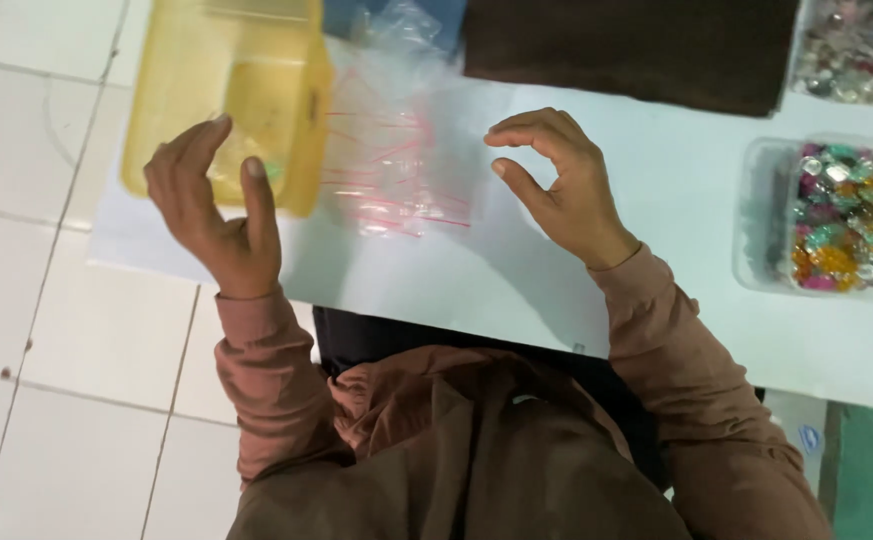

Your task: The person selects buttons from a tray and places them into plastic bags by hand before sealing the bags.

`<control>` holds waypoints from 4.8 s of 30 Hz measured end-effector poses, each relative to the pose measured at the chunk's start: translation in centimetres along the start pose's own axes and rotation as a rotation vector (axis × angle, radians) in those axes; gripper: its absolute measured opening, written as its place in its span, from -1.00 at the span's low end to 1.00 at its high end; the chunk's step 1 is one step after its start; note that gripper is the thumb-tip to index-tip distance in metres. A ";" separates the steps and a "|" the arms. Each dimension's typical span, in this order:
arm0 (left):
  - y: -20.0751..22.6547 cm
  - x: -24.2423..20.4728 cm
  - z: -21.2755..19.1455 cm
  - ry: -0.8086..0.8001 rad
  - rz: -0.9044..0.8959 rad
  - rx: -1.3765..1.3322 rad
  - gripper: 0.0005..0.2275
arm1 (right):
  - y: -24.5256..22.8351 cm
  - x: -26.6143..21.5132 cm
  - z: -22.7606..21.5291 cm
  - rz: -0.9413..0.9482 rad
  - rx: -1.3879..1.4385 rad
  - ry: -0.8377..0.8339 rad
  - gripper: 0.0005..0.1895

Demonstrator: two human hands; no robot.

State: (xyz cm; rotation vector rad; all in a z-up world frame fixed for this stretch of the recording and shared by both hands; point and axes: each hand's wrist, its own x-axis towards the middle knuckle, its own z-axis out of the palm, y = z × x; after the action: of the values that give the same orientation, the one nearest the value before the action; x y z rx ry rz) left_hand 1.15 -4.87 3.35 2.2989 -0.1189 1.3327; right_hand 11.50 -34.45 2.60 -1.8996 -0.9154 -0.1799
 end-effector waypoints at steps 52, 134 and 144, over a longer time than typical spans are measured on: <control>23.9 -11.5 29.9 -0.681 0.351 -0.701 -0.75 | 8.0 -19.4 -20.8 0.336 -0.845 0.246 -0.70; 26.6 -7.9 34.6 -0.702 0.438 -0.569 -0.65 | 7.8 -18.8 -22.6 0.371 -0.683 0.205 -0.67; 31.7 -8.2 39.8 -0.568 0.469 -0.254 -0.83 | 9.5 -20.0 -22.0 0.307 -0.878 0.175 -0.65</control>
State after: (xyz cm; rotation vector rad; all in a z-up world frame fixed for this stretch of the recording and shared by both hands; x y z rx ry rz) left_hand 18.87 -51.75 -8.57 2.4348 -1.0017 0.7450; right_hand 9.34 -65.12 -2.69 -2.7408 -0.4233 -0.6284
